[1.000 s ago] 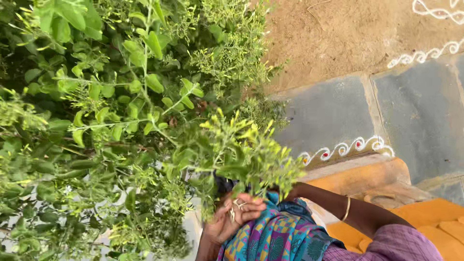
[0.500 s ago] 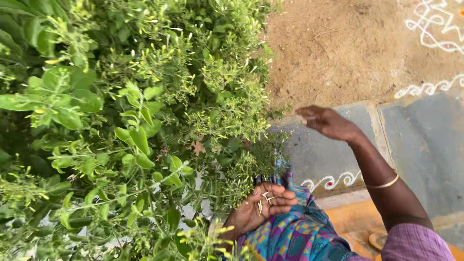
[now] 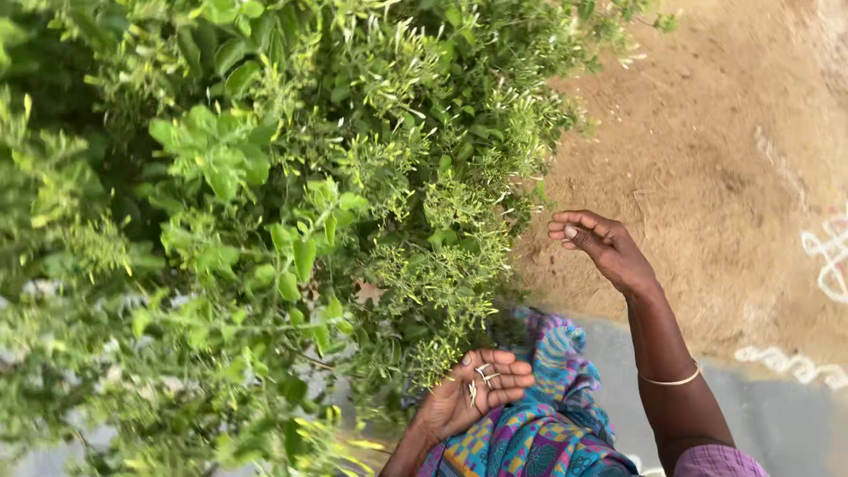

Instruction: The person plucks small white flowers from a bush by hand and collects them in their other palm.

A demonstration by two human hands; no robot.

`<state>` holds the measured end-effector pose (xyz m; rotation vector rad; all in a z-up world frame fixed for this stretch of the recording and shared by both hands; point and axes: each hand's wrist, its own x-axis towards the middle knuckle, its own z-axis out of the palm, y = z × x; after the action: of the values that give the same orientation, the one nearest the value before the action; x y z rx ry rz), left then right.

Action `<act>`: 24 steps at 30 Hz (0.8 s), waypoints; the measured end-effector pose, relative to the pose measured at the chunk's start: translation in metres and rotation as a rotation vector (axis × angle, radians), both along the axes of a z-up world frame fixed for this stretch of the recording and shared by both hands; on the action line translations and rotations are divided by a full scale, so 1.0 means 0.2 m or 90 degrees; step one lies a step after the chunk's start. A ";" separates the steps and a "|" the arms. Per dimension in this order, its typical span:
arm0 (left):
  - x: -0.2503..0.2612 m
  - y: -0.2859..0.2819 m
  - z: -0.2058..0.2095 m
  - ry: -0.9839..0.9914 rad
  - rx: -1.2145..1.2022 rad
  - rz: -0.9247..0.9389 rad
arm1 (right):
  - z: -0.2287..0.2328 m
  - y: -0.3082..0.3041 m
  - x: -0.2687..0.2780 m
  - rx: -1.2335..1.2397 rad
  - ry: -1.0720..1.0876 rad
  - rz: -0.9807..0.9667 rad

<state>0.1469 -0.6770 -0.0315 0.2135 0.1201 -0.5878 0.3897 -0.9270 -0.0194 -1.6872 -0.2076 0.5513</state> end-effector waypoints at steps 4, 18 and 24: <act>0.02 -0.31 -0.05 -0.038 -0.025 0.186 | -0.03 -0.15 0.16 0.011 0.012 0.059; -0.06 -1.13 -0.20 0.100 -0.016 0.499 | -0.32 -0.11 0.06 0.022 0.151 0.396; -0.24 -1.15 -0.21 0.106 -0.069 0.596 | -0.36 0.16 -0.22 0.019 0.143 0.531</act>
<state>0.0992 -0.9066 -0.0733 -0.0125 0.3241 0.3216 0.3451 -0.8954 -0.0917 -1.4462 -0.7641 1.3361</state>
